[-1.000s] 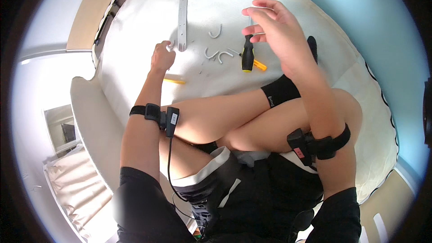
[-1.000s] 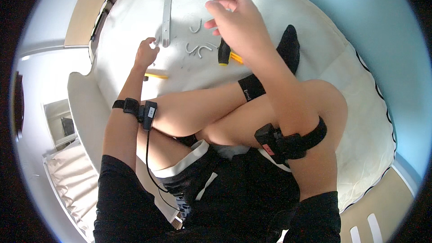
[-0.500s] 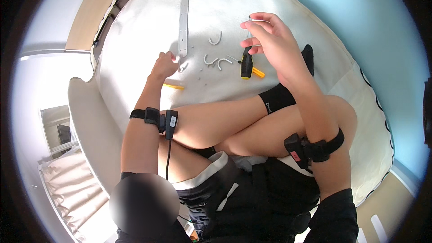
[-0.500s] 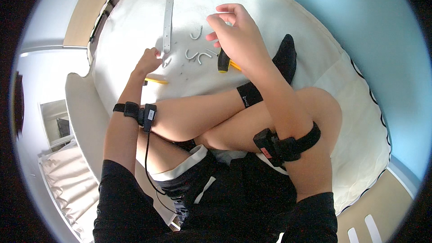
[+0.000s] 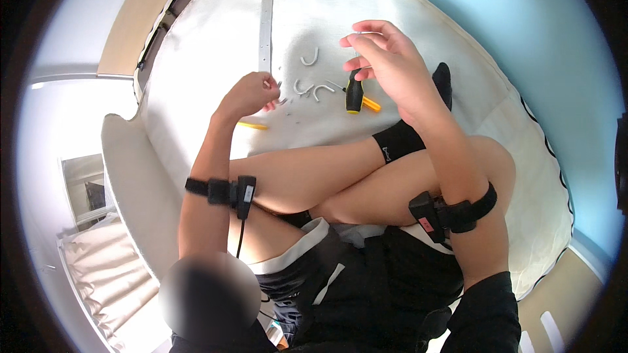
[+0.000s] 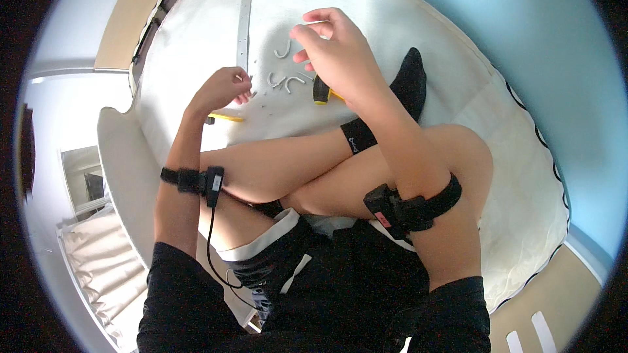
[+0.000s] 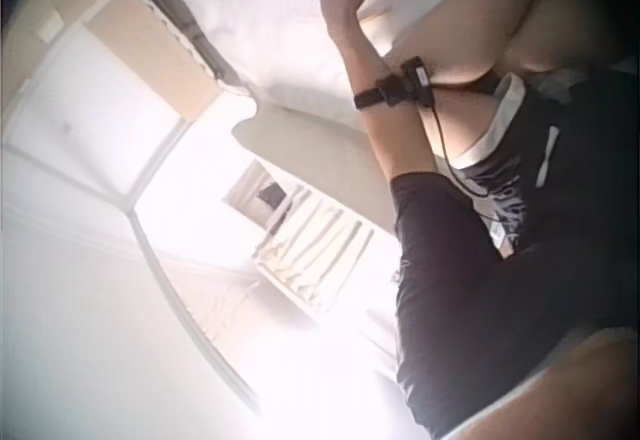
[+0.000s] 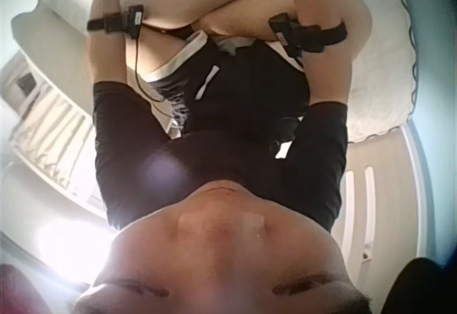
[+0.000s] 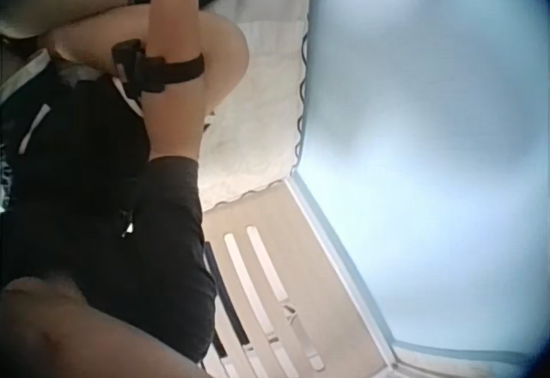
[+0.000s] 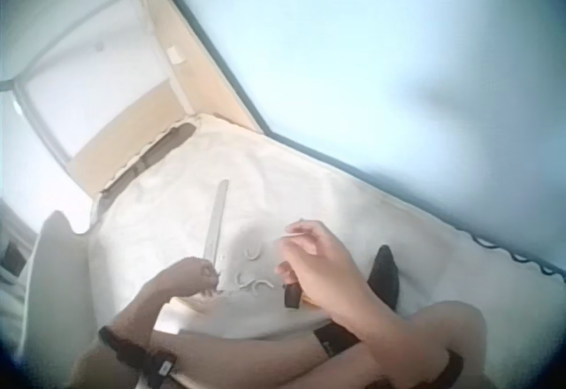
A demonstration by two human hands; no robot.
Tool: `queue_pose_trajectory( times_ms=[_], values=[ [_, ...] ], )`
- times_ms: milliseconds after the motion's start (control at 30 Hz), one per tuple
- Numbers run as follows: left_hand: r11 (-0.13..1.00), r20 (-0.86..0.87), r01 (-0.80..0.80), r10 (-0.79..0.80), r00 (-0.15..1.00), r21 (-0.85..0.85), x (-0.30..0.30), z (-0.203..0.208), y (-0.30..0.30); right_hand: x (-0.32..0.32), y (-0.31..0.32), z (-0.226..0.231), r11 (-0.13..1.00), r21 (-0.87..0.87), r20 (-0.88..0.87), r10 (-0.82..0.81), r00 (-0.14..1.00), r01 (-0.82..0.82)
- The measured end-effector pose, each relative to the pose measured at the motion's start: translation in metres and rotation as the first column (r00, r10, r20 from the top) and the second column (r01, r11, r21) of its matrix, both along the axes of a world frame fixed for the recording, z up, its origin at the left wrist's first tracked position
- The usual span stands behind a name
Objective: The person assembles hardware components by hand using a small screwdriver, inserting a screw into a metal bracket and tightening it.
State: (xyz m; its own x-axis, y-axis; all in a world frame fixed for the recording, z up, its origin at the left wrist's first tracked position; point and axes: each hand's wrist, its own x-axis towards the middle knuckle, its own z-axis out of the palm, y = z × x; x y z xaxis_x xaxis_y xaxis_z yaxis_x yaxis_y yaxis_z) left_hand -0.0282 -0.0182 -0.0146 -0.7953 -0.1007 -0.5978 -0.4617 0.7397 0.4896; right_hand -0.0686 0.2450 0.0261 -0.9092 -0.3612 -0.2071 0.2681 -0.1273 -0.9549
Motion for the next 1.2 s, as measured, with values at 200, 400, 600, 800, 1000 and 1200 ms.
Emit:
queue_pose_trajectory(
  times_ms=[200, 400, 600, 800, 1000, 1200],
  values=[
    [0.832, -0.37, -0.084, 0.332, 0.868, 0.549, 0.017, 0.049, 0.069, 0.004, -0.001, -0.006, 0.972, 0.081, -0.089, 0.226, 0.97, -0.219],
    [0.747, -0.48, 0.02, 0.406, 0.777, 0.664, 0.029, 0.052, 0.093, 0.019, -0.009, -0.001, 0.974, 0.029, -0.149, 0.226, 0.963, -0.224],
    [0.734, -0.675, 0.213, 0.417, 0.608, 0.645, 0.034, 0.039, 0.084, 0.029, -0.018, 0.003, 0.984, -0.104, -0.301, 0.107, 0.948, -0.145],
    [0.807, -0.83, 0.36, 0.262, 0.492, 0.468, 0.033, 0.04, 0.07, 0.031, -0.025, -0.001, 0.97, -0.191, -0.384, 0.069, 0.921, -0.153],
    [0.841, -0.891, 0.393, 0.202, 0.407, 0.371, 0.035, 0.043, 0.071, 0.037, -0.024, -0.002, 0.973, -0.18, -0.41, 0.059, 0.91, -0.144],
    [0.839, -0.906, 0.406, 0.216, 0.364, 0.363, 0.037, 0.043, 0.076, 0.039, -0.017, 0.001, 0.978, -0.084, -0.507, 0.123, 0.853, -0.191]
  ],
)
